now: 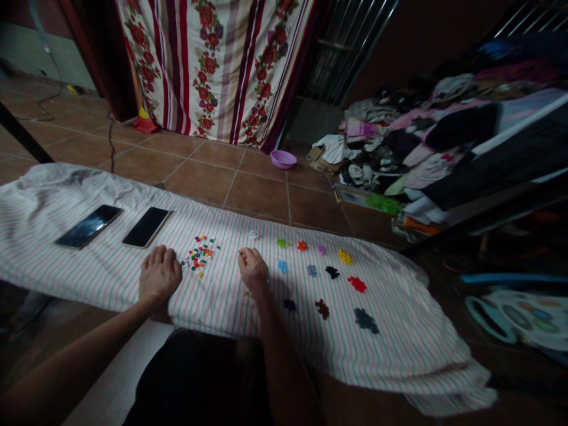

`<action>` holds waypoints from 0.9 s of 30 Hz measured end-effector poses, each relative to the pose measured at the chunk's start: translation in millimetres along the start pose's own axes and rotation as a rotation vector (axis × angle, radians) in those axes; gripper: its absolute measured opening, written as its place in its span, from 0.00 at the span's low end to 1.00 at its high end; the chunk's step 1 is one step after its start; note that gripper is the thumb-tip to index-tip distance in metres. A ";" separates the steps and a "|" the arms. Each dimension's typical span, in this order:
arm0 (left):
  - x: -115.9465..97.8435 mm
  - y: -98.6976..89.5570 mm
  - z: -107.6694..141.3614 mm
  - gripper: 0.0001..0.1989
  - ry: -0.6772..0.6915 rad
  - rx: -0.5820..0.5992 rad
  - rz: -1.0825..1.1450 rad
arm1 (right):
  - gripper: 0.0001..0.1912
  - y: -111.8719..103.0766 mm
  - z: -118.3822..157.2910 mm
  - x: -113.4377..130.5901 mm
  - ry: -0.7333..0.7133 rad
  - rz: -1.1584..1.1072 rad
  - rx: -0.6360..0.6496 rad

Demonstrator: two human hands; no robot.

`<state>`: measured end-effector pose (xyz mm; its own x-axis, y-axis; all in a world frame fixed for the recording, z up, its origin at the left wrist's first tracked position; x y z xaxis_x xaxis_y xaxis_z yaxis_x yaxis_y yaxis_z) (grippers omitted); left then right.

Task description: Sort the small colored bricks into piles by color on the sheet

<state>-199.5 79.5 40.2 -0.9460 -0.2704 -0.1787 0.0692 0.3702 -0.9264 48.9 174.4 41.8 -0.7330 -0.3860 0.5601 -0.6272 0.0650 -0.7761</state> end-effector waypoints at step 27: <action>1.3 2.7 -0.6 0.20 -0.007 0.007 -0.017 | 0.06 -20.1 8.0 -41.2 0.042 0.136 -0.049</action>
<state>-200.7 80.7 37.7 -0.9449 -0.2823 -0.1655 0.0559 0.3593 -0.9316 93.9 181.7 32.0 -0.8216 -0.3318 0.4636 -0.5332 0.1595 -0.8308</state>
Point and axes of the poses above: each hand's wrist, its own z-axis away from the middle knuckle, its own y-axis out of the palm, x = y × z, the point moved 8 cm from there along -z, towards the middle knuckle, and after that the axes turned 3 degrees about x, right-handed, at the moved point
